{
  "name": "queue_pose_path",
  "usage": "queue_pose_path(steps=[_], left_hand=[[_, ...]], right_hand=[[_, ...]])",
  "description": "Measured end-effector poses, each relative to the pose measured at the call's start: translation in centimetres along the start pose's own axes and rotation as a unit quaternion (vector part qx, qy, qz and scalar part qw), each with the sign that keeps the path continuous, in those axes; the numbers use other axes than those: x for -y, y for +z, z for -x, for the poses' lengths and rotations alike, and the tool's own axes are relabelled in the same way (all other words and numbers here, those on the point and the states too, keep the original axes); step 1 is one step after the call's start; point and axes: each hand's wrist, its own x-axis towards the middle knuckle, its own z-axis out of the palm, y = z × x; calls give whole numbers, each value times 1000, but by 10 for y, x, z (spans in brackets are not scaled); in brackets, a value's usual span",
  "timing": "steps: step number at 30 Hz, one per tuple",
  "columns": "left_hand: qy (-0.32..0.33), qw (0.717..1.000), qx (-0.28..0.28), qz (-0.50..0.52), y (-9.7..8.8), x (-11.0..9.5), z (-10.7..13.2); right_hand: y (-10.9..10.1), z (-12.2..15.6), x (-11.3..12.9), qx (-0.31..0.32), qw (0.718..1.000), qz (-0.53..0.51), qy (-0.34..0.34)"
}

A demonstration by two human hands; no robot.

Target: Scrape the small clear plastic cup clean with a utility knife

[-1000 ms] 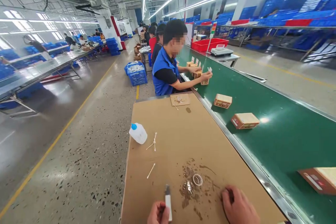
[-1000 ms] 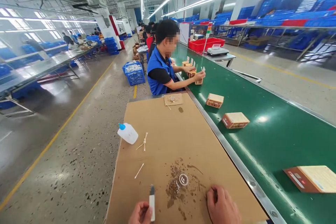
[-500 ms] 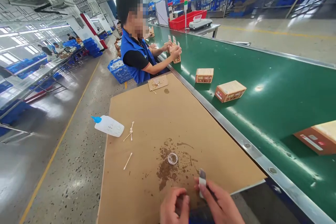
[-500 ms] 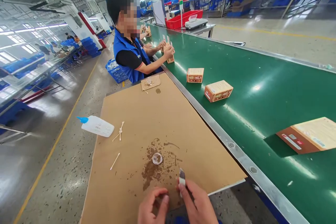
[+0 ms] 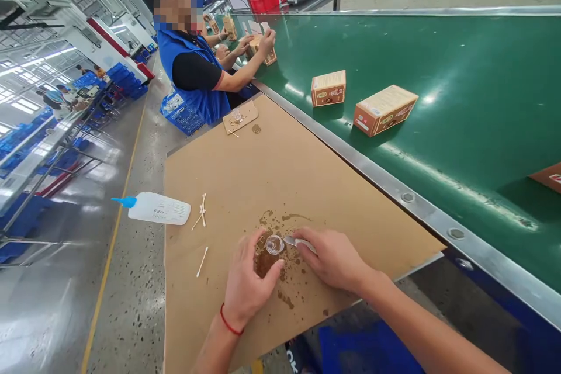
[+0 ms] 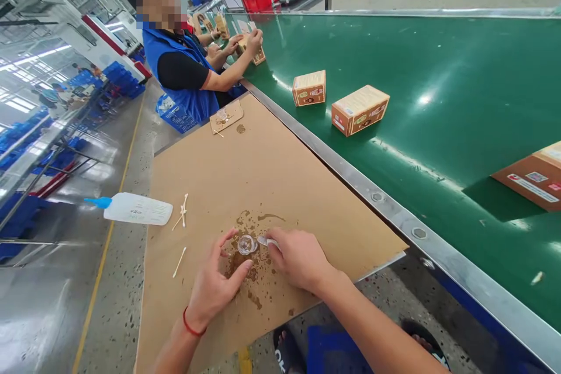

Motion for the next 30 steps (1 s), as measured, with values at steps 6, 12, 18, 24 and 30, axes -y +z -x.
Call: queue_pose_path(steps=[6, 12, 18, 24, 30], left_hand=[[23, 999, 36, -26, 1, -6, -19], [53, 997, 48, -42, -4, -8, -26], [26, 996, 73, -53, -7, -15, -29], [-3, 994, 99, -40, -8, -12, -25], [-55, 989, 132, -29, -8, -12, -29]], right_hand=[[1, -1, 1, -5, 999, 42, -1], [0, -4, 6, -8, 998, 70, 1], [-3, -5, 5, 0, 997, 71, -5], [-1, -6, 6, -7, 998, 65, 1], [4, -8, 6, -14, 998, 56, -4]])
